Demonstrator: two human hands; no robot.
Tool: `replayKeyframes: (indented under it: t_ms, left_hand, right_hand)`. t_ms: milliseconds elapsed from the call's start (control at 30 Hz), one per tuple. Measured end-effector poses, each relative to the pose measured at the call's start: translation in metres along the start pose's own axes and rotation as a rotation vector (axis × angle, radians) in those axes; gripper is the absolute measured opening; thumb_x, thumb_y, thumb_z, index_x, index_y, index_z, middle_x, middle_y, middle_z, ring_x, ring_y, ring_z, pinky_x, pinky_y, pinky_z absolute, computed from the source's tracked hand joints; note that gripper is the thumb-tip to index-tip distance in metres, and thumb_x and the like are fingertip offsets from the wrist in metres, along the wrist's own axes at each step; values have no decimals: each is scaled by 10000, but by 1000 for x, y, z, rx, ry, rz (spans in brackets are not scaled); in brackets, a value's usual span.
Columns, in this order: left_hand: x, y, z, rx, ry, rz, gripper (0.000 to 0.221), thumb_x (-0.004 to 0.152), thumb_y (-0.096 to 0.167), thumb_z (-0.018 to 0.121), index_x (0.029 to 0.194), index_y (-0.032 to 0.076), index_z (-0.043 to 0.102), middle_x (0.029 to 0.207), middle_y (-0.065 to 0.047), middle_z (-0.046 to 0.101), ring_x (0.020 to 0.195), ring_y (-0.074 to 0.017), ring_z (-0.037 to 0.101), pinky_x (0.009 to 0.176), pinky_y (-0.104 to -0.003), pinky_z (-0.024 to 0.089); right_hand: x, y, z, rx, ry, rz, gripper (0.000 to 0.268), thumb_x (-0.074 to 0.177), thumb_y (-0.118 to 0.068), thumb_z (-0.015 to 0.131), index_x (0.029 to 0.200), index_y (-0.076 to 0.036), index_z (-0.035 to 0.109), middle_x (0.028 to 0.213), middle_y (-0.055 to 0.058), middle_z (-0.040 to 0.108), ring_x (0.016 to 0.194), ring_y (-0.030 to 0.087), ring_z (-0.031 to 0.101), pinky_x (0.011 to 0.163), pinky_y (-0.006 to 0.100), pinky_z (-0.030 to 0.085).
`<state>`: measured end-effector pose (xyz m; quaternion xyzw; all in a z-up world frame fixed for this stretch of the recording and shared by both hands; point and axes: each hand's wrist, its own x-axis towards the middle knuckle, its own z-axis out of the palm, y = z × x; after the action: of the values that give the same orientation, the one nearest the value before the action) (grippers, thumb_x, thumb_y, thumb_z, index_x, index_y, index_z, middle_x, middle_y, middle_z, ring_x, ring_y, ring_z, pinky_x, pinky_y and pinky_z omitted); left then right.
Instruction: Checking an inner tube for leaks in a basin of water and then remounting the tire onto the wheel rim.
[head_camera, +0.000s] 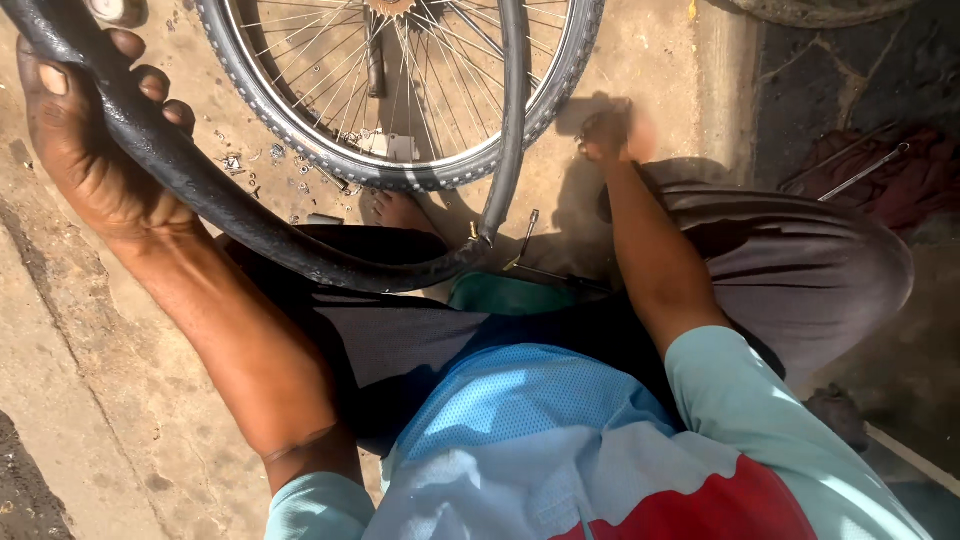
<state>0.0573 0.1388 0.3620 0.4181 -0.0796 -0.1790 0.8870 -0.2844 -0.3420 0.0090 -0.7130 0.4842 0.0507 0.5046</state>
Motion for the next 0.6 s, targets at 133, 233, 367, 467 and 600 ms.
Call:
replayKeyframes:
  t_ms: [133, 233, 367, 467, 600]
  left_hand:
    - [10, 6, 5, 212, -16, 50, 398, 1172, 178, 669, 1449, -53, 501, 1111, -250, 662, 820, -271, 687, 641, -344, 580]
    - [3, 1, 2, 313, 13, -2, 346, 1207, 169, 648, 1421, -81, 540, 1132, -245, 654, 836, -268, 662, 679, -356, 568]
    - [-2, -1, 19, 342, 4, -82, 275, 1226, 158, 646, 1342, -82, 581, 1125, -242, 649, 822, -266, 626, 705, -346, 522]
    - [4, 4, 61, 406, -48, -49, 280, 1169, 208, 676, 1307, -29, 619, 1080, -190, 682, 805, -229, 656, 720, -324, 550]
    - [2, -1, 56, 449, -23, 3, 281, 1114, 223, 707, 1292, 17, 637, 1071, -128, 707, 868, -189, 681, 814, -323, 559]
  right_hand:
    - [44, 111, 10, 575, -216, 97, 269, 896, -106, 669, 1159, -117, 617, 961, 147, 673, 767, 315, 597, 620, 435, 453]
    - [-4, 47, -3, -57, 20, -87, 227, 843, -124, 693, 1068, -146, 671, 996, 149, 670, 922, 340, 603, 742, 461, 462]
    - [-19, 27, 29, -498, 348, -407, 124, 980, -125, 647, 1083, -92, 710, 1154, 175, 665, 1155, 389, 591, 994, 464, 461]
    - [-24, -7, 40, -514, 199, -404, 165, 942, -143, 665, 1086, -67, 691, 1147, 213, 659, 1106, 420, 612, 960, 489, 469]
    - [4, 18, 61, -427, 99, -444, 250, 886, -147, 683, 1099, -21, 654, 1082, 235, 682, 1095, 446, 624, 936, 506, 496]
